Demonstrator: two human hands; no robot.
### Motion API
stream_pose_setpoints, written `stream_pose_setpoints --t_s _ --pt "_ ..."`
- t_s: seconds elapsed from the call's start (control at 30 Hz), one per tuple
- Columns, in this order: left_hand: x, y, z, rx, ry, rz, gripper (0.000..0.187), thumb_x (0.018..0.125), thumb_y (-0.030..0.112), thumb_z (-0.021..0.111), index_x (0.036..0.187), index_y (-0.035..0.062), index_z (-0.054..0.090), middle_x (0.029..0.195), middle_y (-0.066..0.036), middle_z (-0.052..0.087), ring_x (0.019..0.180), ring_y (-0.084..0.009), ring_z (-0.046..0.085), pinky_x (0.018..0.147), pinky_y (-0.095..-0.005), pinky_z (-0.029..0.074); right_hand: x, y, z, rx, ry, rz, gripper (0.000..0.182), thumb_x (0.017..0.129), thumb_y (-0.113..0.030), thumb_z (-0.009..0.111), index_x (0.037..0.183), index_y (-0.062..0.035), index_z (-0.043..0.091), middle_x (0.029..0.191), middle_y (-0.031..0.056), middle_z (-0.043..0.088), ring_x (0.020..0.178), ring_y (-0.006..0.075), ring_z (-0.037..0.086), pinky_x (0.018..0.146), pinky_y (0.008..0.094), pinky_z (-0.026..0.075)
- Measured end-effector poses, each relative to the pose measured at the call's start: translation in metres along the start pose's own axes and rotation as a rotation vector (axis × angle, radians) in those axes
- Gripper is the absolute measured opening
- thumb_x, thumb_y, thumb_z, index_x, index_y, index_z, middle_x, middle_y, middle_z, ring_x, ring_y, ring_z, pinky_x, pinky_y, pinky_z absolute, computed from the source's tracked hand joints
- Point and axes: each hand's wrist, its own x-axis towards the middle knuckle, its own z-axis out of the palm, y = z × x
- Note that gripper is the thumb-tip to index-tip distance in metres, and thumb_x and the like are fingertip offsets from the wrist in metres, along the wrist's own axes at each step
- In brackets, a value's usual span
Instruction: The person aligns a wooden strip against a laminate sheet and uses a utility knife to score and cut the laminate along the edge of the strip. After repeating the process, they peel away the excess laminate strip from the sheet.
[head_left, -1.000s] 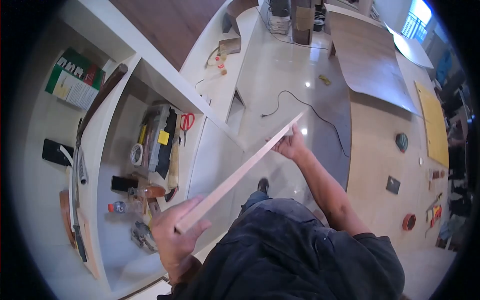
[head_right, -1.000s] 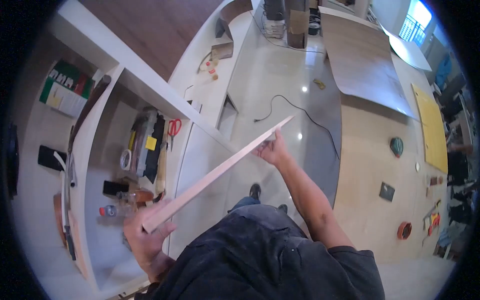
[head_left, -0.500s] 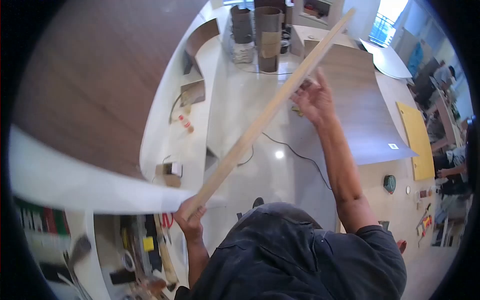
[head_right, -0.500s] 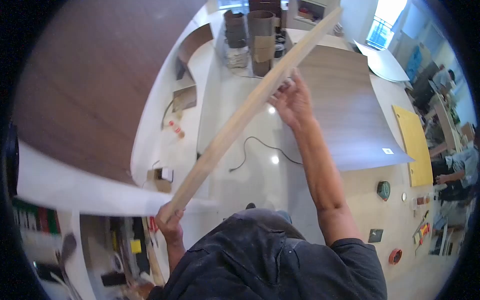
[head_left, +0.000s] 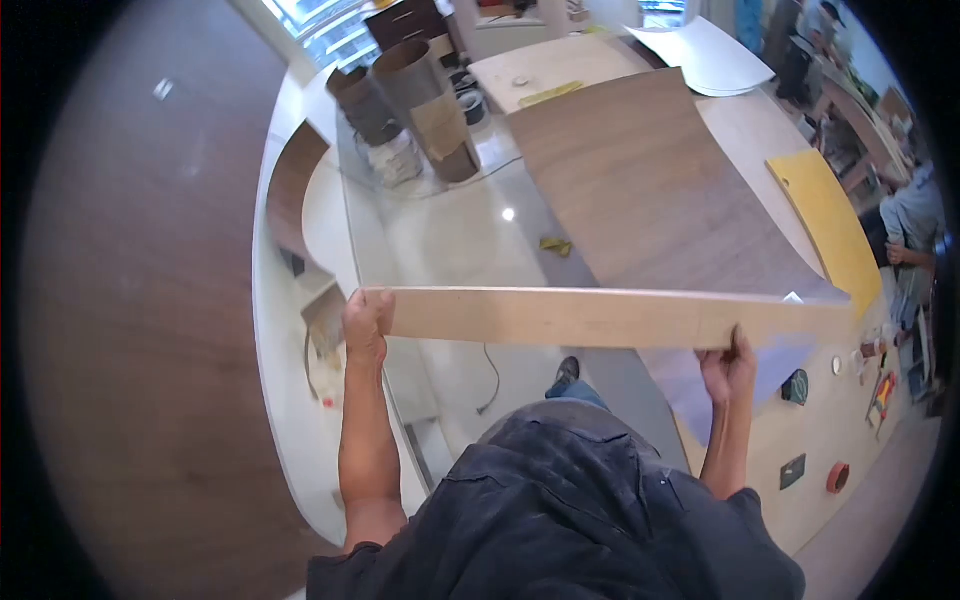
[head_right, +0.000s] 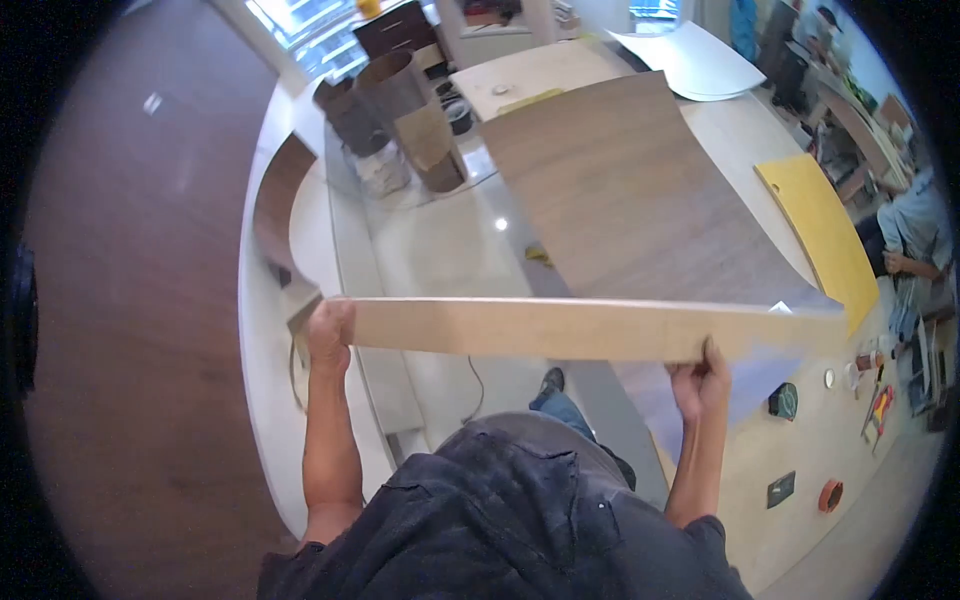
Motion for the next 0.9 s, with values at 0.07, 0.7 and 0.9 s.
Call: stream_pose_setpoints --t_s 0.07,0.7,0.9 --pt "0.078 0.017 0.056 0.197 -0.071 0.075 0.028 0.082 0.020 0.080 0.099 0.0015 0.069 0.091 -0.005 0.069 0.084 -0.0143 0.063 0.077 -0.0315 0.051 -0.007 0.000 0.008 -0.028 0.019 -0.021 0.032 0.099 -0.027 0.065 0.127 -0.0098 0.063 0.126 0.0105 0.069 0.111 0.0268 0.068 0.085 0.0469 0.056" --pt "0.401 -0.110 0.389 0.802 -0.899 0.251 0.056 0.081 0.044 0.079 0.101 -0.0064 0.067 0.089 -0.020 0.071 0.079 -0.0286 0.067 0.072 -0.0395 0.052 0.049 0.122 0.035 0.074 0.638 -0.382 0.040 0.099 -0.031 0.067 0.132 -0.0122 0.059 0.127 0.0081 0.068 0.113 0.0262 0.067 0.089 0.0510 0.058" --pt "0.453 -0.145 0.387 0.861 -0.924 0.053 0.055 0.081 0.040 0.082 0.096 -0.0100 0.064 0.089 -0.025 0.070 0.083 -0.0316 0.069 0.075 -0.0413 0.053 0.104 0.167 0.051 0.141 0.879 -0.323 0.047 0.097 -0.040 0.067 0.136 -0.0149 0.054 0.128 0.0068 0.067 0.116 0.0281 0.064 0.095 0.0524 0.051"
